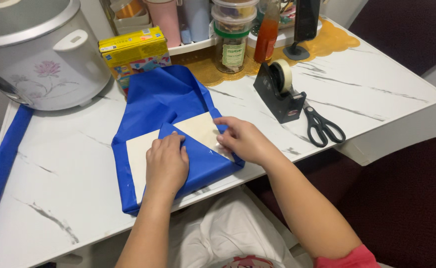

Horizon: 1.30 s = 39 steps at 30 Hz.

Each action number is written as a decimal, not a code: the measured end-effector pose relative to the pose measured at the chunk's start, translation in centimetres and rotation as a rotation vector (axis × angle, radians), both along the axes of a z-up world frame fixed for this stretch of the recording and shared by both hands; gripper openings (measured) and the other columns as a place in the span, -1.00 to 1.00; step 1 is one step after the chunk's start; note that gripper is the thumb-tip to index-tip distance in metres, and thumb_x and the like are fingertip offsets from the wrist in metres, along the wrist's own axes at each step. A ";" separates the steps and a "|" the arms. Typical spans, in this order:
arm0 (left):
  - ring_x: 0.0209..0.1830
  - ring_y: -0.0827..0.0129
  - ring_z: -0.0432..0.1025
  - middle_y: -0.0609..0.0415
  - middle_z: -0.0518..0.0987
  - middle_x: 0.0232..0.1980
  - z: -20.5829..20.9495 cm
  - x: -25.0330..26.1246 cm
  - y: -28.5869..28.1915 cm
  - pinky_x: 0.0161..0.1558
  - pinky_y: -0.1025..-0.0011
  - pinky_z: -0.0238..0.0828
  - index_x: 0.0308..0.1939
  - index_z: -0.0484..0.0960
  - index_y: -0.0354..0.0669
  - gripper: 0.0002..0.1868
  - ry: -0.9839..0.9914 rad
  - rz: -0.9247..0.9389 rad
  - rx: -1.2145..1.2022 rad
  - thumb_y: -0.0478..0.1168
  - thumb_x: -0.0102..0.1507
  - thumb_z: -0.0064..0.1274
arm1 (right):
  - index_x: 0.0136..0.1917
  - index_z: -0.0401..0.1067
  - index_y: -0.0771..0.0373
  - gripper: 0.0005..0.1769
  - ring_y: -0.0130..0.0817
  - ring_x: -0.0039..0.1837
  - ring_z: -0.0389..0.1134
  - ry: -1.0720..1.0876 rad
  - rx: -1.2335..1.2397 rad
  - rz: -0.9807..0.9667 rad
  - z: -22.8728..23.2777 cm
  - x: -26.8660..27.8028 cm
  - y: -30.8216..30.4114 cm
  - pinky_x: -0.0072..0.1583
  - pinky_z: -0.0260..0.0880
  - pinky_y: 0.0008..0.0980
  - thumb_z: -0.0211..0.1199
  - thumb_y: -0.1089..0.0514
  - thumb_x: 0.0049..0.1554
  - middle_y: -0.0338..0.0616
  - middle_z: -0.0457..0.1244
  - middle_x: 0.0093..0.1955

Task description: The person wraps a white rectangular box with blue wrapping paper. They fold the paper around the box, secure it with clear tape, and trim excess paper with scissors.

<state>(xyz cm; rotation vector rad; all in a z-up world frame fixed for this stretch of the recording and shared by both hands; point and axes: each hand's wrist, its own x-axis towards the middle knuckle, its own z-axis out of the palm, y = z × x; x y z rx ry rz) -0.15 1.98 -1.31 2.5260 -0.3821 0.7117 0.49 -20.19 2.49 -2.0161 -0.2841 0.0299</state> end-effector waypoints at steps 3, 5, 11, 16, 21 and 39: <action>0.10 0.01 0.43 -0.07 0.64 0.11 0.3 -0.2 0.0 0.14 0.06 0.30 0.08 0.60 -0.23 -0.64 0.001 -0.010 -0.013 -0.28 0.19 0.12 | 0.30 0.31 0.34 -0.59 -0.53 -0.28 0.33 0.133 0.123 0.014 -0.1 1.1 1.1 -0.18 0.38 -0.48 0.24 0.26 0.19 -0.26 0.26 -0.34; 0.12 0.00 0.42 -0.09 0.63 0.10 0.5 -0.2 -0.1 0.16 0.06 0.29 0.14 0.57 -0.24 -0.60 0.059 0.012 -0.035 -0.27 0.21 0.12 | 0.27 0.31 0.32 -0.59 -0.52 -0.29 0.33 0.164 0.131 0.009 -0.3 2.0 1.9 -0.22 0.34 -0.46 0.27 0.27 0.17 -0.26 0.27 -0.33; 0.27 -0.03 0.33 -0.20 0.56 0.20 0.5 0.2 -0.4 0.21 0.06 0.24 0.29 0.43 -0.34 -0.40 0.111 0.058 -0.042 -0.24 0.17 0.13 | 0.19 0.34 0.31 -0.61 -0.52 -0.25 0.39 0.129 0.118 0.002 -0.8 5.1 4.6 -0.19 0.44 -0.49 0.33 0.28 0.09 -0.21 0.33 -0.30; 0.33 0.01 0.29 -0.22 0.55 0.21 0.5 0.5 -0.4 0.27 0.08 0.21 0.38 0.33 -0.39 -0.31 0.209 0.079 -0.016 -0.22 0.19 0.11 | 0.10 0.34 0.30 -0.64 -0.43 -0.30 0.40 0.139 -0.019 -0.059 -1.0 6.9 6.1 -0.23 0.41 -0.44 0.36 0.28 0.05 -0.13 0.36 -0.32; 0.33 0.00 0.30 -0.24 0.56 0.19 0.3 0.4 -0.3 0.27 0.10 0.22 0.40 0.29 -0.46 -0.26 0.185 0.069 -0.026 -0.23 0.17 0.13 | 0.01 0.32 0.29 -0.69 -0.38 -0.37 0.36 0.242 0.029 -0.125 -1.4 8.0 7.2 -0.32 0.37 -0.39 0.35 0.32 0.01 -0.09 0.37 -0.33; 0.30 -0.02 0.33 -0.22 0.60 0.12 0.4 0.2 -0.4 0.23 0.08 0.24 0.34 0.37 -0.43 -0.34 0.146 0.063 -0.042 -0.25 0.17 0.13 | -0.18 0.40 0.34 -0.72 -0.31 -0.39 0.47 0.237 -0.455 -0.089 0.4 9.0 8.4 -0.32 0.48 -0.34 0.45 0.17 -0.02 -0.02 0.43 -0.34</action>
